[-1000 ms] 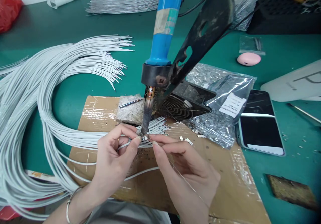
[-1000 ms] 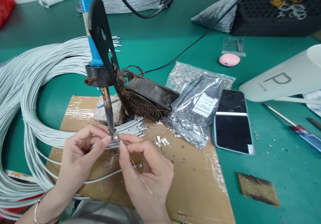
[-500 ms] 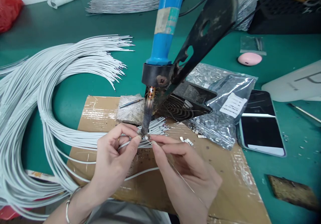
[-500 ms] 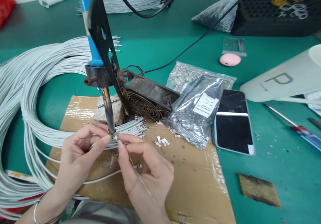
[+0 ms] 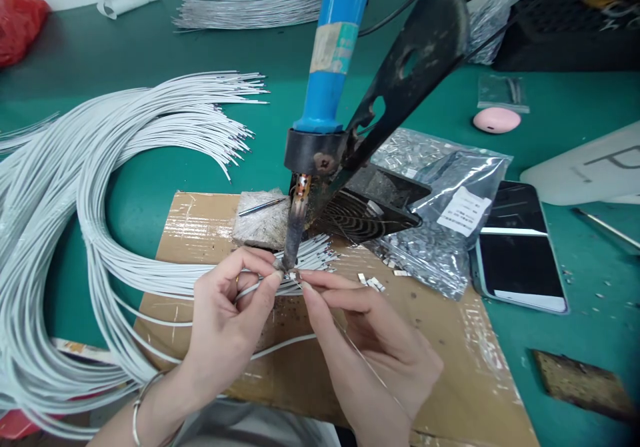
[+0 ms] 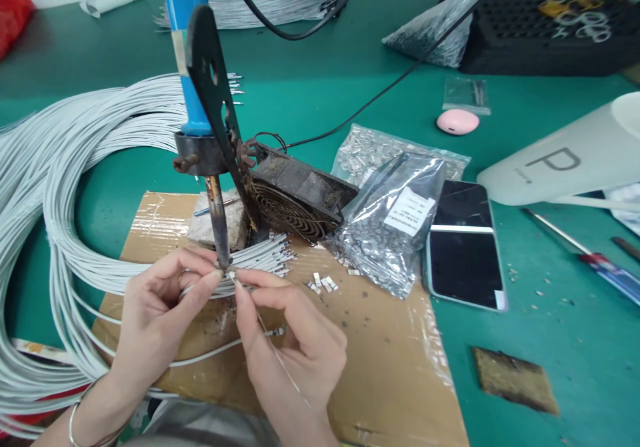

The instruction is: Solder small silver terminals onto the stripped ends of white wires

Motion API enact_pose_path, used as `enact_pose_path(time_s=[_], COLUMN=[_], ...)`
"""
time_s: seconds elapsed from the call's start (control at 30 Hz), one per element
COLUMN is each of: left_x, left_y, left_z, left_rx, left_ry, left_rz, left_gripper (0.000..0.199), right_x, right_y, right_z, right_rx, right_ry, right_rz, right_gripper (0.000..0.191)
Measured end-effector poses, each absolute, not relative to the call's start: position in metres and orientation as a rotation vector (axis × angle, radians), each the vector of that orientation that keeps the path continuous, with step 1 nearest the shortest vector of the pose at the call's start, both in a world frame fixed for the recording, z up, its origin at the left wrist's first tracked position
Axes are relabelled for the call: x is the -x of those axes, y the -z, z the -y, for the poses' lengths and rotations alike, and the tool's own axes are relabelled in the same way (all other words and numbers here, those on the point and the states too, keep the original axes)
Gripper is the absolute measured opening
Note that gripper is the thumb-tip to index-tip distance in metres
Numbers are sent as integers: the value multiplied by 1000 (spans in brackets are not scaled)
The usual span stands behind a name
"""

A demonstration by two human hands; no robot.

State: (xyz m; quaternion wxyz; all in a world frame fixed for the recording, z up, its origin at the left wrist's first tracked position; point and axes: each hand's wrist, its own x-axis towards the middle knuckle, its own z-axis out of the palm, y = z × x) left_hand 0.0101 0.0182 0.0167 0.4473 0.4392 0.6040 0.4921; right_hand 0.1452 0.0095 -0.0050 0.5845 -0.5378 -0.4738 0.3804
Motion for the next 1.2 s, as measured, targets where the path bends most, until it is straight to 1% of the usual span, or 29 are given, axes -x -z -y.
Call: enact_pose_path(time_s=[0.3, 1.03, 1.2], left_x=[-9, -9, -9], left_y=[-17, -15, -14], left_z=[-18, -18, -4], left_rx=[-1100, -1075, -1082], left_ry=[-1233, -1211, -1140], left_rz=[-1487, -1514, -1509], left_gripper=[13, 12, 16], right_x=[-141, -144, -149], right_y=[4, 11, 7], right_z=[-11, -8, -3], right_rx=[1262, 1194, 1284], right_ry=[-847, -885, -906], right_rz=[1108, 1157, 1103], right_gripper=[13, 18, 13])
